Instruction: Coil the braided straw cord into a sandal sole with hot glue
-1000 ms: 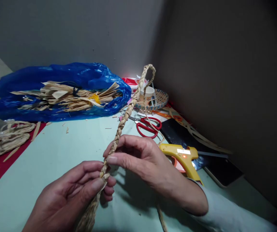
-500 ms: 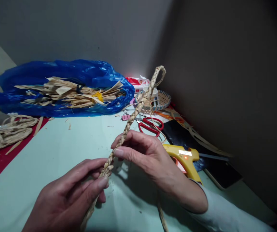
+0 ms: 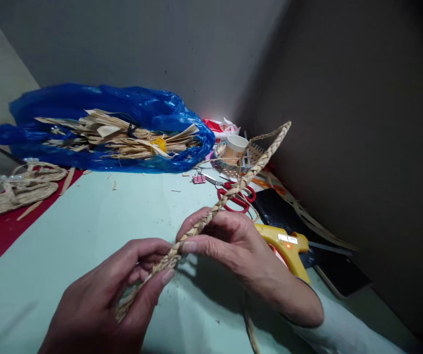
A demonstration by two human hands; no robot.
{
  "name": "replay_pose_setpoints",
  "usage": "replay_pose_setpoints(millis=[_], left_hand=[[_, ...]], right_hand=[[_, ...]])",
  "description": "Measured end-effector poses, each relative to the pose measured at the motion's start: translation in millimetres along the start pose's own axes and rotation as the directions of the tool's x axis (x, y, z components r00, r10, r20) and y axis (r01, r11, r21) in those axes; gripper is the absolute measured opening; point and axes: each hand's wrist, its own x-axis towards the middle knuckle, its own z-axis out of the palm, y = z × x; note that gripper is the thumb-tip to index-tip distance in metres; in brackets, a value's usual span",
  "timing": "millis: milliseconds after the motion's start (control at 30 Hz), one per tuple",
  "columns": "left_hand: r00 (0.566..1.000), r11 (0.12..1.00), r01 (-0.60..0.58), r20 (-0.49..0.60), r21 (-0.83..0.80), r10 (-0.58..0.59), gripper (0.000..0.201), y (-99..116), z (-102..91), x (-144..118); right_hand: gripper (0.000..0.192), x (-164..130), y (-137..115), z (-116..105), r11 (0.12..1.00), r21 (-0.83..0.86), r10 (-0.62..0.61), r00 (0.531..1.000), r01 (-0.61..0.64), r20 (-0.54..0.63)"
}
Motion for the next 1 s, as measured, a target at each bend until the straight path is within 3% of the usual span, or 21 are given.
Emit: replay_pose_setpoints(millis=[133,267,467,600,833,1000], left_hand=[[0.991,0.982,-0.131,0.01,0.135,0.131,0.018,-5.4,1.1,-2.7],[0.985,0.979,-0.172,-0.005,0.112,0.174,0.017,-0.3,2.7,-2.5],[0.99,0.998,0.059,0.126,0.013,-0.06,0.023,15.8,-2.0,3.5],[0.977,0.984,0.173,0.131,-0.037,-0.167,0.025,16.4,-3.6,2.8],[0.903,0.863,0.387,0.321,-0.324,-0.284,0.026,10.5,-2.3,8.9],[0.839,0.778,0.496,0.444,-0.387,-0.315,0.025,14.9,-5.3,14.9]], right_hand=[[0.009,-0.8,3.3,-0.1,1.0,0.008,-0.003,1.0,0.003,-0.009],[0.015,-3.1,3.9,-0.3,0.999,-0.03,0.012,1.0,-0.012,-0.012],[0.019,-1.5,2.3,0.2,0.998,-0.061,-0.001,1.0,0.0,-0.01],[0.022,-0.3,1.5,4.2,0.999,-0.023,0.032,0.998,-0.033,-0.046],[0.023,-0.8,3.7,6.4,0.992,0.071,0.104,0.995,-0.104,0.001],[0.024,-0.2,3.6,2.2,0.99,0.092,0.1,0.993,-0.107,0.068]])
